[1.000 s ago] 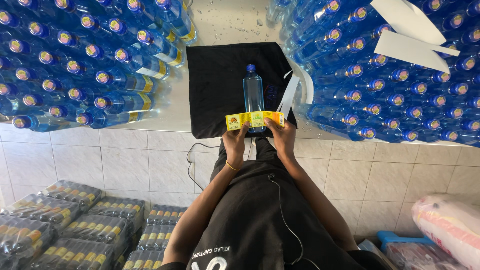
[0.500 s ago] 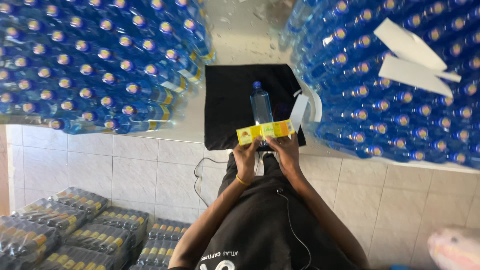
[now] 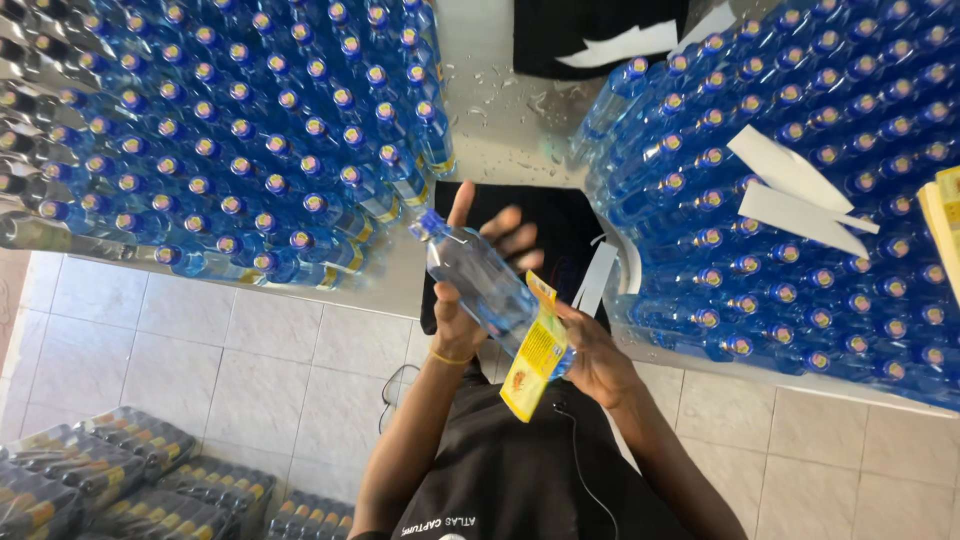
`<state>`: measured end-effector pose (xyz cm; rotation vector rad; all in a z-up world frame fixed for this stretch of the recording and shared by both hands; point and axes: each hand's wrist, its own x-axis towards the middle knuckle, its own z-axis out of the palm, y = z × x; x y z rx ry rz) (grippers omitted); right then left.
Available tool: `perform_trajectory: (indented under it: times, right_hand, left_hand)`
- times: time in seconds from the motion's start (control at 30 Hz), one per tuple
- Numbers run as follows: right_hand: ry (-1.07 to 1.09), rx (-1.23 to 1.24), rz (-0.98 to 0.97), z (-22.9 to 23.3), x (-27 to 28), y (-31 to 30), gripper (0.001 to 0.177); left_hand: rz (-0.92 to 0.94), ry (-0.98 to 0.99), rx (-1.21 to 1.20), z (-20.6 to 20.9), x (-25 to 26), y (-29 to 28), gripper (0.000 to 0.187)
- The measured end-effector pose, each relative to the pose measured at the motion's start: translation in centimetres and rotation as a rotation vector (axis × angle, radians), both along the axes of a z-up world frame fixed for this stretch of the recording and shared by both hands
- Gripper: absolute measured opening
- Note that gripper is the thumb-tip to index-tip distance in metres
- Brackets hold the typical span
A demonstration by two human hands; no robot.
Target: The person repeatedly picks up a plastic water bottle, places a yellow label on it, and sets it aside. They also handle white paper strips, folding and placing them on the table. The task is performed at a table surrounded by stacks of bottled water.
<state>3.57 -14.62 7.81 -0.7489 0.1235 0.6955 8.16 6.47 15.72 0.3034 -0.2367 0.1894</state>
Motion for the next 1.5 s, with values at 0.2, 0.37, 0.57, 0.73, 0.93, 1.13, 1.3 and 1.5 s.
perform_trajectory:
  times: [0.2,0.37,0.57,0.73,0.93,1.13,1.3,1.5]
  right_hand:
    - [-0.308,-0.491,-0.244,3.2,3.0,3.0,0.084]
    - [-0.954,-0.901,-0.246,5.6,5.1,4.5,0.062]
    - [-1.252,-1.372,-0.293,5.0,4.6,5.6,0.090]
    - [-1.063,-1.228,-0.120,2.6,2.4,4.8,0.077]
    - [-0.741,-1.062,0.144,5.3,1.5,2.6,0.088]
    - [-0.500,-0.564,0.192,2.7,3.3,0.3,0.078]
    - [-0.208,-0.311,-0.070,1.5,4.2,1.4,0.077]
    - [-0.053,0.101,-0.046,6.6,5.4,3.2,0.093]
  left_hand:
    - [0.164,0.255,0.354,-0.8,1.2,-1.9,0.099]
    - [0.288,0.338,0.625,-0.7,0.7,-3.1,0.083]
    - [0.469,0.695,0.757,2.8,1.3,-4.0,0.073]
    - [0.499,0.769,0.728,2.0,2.2,-2.6,0.074]
    - [0.357,0.772,0.730,0.4,2.4,-0.9,0.083]
    - [-0.028,0.700,0.721,2.8,1.4,-0.1,0.091]
    - [-0.329,0.247,0.636,4.5,-0.4,3.1,0.068]
    - [-0.216,0.242,0.710,-0.4,-3.8,-0.3,0.058]
